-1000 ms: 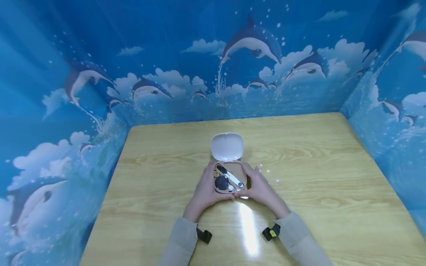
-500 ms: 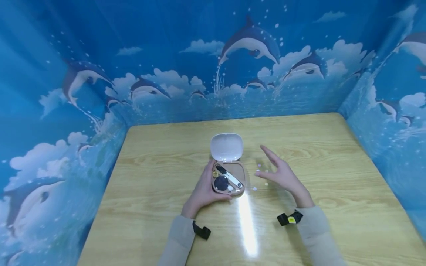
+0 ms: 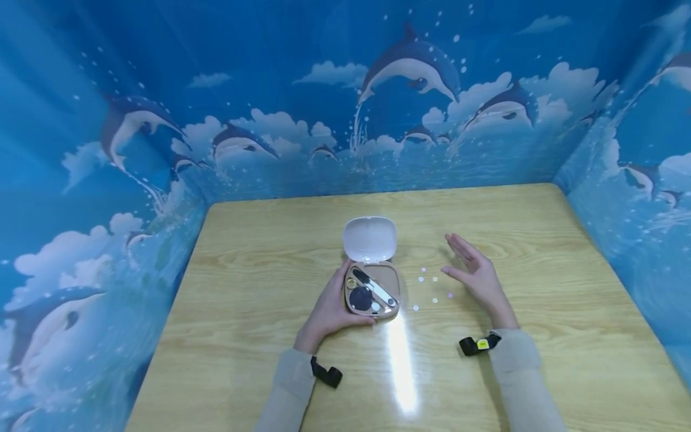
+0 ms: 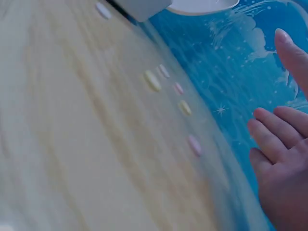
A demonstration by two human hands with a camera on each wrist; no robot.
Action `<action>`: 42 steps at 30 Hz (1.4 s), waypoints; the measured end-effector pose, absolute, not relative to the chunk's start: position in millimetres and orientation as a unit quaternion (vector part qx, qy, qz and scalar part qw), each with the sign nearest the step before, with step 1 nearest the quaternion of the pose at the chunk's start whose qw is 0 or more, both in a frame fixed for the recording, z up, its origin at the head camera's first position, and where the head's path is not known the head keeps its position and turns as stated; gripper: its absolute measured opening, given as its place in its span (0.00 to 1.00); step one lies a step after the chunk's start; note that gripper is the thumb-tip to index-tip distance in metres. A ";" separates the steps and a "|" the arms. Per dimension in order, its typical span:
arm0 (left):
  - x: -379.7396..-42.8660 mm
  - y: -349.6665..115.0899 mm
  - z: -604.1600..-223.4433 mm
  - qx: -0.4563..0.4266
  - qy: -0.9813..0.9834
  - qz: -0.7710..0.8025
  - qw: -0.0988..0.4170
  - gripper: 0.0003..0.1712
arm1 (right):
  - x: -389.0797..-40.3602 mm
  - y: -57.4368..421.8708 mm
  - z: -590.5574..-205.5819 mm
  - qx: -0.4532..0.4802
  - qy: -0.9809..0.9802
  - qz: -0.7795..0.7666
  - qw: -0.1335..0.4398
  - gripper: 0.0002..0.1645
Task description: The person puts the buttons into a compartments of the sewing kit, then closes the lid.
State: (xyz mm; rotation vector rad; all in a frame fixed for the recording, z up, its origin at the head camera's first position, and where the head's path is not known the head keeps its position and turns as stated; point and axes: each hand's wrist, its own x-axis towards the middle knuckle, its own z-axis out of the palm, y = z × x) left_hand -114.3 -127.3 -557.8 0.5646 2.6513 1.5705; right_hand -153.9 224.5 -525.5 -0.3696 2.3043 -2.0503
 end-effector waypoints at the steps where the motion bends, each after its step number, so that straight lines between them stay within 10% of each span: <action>1: -114.6 -127.5 -558.2 0.177 0.848 0.500 0.007 0.84 | -155.6 224.6 -530.0 -0.118 0.735 -0.667 0.013 0.47; 42: -114.6 -122.1 -558.9 0.170 0.878 0.447 0.006 0.81 | -155.1 197.4 -521.3 -0.109 0.815 -0.563 -0.079 0.34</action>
